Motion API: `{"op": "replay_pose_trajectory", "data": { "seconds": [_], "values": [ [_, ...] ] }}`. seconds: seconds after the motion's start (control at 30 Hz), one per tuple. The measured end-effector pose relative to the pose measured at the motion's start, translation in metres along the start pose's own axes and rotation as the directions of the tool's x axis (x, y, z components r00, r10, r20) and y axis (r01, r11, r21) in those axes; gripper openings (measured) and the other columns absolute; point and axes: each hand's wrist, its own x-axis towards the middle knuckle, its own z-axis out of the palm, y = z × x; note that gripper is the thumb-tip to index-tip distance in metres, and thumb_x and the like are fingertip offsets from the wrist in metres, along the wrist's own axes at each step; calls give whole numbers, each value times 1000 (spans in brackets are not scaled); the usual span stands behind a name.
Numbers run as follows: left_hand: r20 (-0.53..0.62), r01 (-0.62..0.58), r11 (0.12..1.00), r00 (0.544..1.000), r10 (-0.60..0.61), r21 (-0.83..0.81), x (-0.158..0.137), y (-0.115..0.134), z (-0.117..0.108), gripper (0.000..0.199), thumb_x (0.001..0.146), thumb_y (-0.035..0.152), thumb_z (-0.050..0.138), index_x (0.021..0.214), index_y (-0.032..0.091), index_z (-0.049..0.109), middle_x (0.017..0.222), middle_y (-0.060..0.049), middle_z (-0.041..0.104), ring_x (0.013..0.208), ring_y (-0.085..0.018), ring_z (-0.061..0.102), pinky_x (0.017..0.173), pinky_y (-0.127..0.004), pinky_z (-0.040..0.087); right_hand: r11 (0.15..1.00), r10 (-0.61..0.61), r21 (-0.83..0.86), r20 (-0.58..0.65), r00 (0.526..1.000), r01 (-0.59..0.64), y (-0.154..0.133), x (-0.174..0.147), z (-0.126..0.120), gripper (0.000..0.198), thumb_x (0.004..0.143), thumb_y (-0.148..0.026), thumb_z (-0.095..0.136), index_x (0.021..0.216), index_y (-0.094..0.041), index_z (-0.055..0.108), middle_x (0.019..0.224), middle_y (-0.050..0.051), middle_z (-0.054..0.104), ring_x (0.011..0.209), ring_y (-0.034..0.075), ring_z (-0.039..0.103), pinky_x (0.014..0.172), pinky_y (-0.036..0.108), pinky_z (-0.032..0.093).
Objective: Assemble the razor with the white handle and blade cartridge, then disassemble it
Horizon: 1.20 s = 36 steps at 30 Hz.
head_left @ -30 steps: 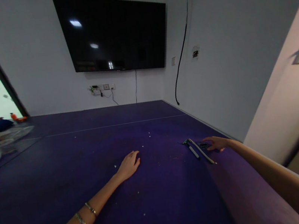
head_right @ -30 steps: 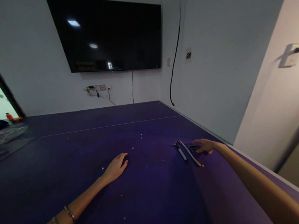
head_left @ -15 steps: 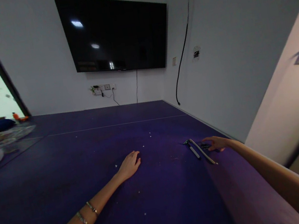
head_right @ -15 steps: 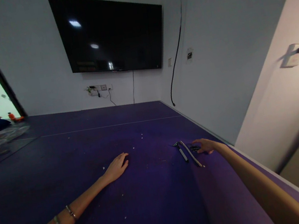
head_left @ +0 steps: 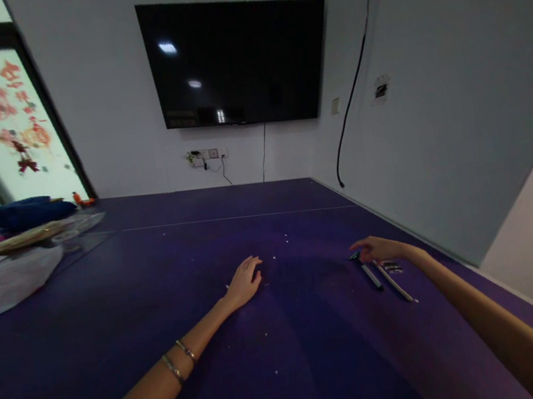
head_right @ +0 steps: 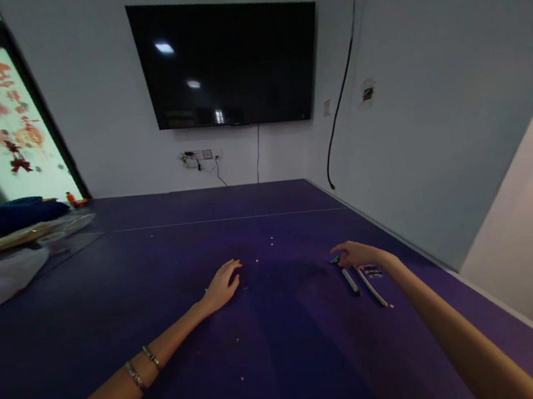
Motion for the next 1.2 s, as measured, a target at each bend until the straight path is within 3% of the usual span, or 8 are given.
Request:
{"op": "replay_pose_trajectory", "data": {
  "seconds": [0.1,0.2,0.3,0.4,0.57,1.2],
  "values": [
    [-36,64,996,997,-62,60,-3,-17,-12,28,83,19,40,108,17,53,124,-9,52,125,-21,37,104,-41,31,988,-130,-94,-57,990,124,-29,6,23,46,71,-29,53,115,-16,58,91,9,67,79,22,62,69,32,49],
    [-30,165,977,986,-163,133,-11,-39,-27,27,80,16,42,103,14,55,124,-12,52,123,-22,38,105,-40,30,955,-268,-179,-178,947,236,-47,9,53,46,75,-34,51,117,-18,57,114,11,60,106,25,54,92,37,40],
    [-1,234,954,971,-239,187,-24,-59,-43,28,80,16,42,104,14,56,124,-12,53,123,-22,40,105,-40,29,938,-323,-206,-223,920,279,-56,11,84,51,79,-40,46,124,-17,51,125,12,53,116,25,48,100,38,33],
    [46,283,932,953,-300,225,-38,-74,-53,30,82,21,41,108,14,55,126,-13,51,124,-24,38,105,-43,28,934,-320,-248,-262,910,257,-59,15,111,57,81,-45,42,127,-12,47,129,15,48,120,25,44,102,38,31],
    [112,312,902,927,-357,298,-48,-82,-54,41,86,31,36,119,12,49,132,-15,45,128,-28,32,104,-45,27,941,-228,-323,-378,897,103,-60,21,139,57,85,-48,34,128,-12,47,136,16,41,127,30,33,103,45,28],
    [137,294,889,923,-359,350,-47,-79,-53,47,88,38,30,127,15,44,136,-13,42,129,-28,29,103,-45,27,950,-183,-309,-435,881,45,-67,13,144,52,87,-45,32,127,-16,49,137,12,41,130,28,29,104,44,25]
  ]
}}
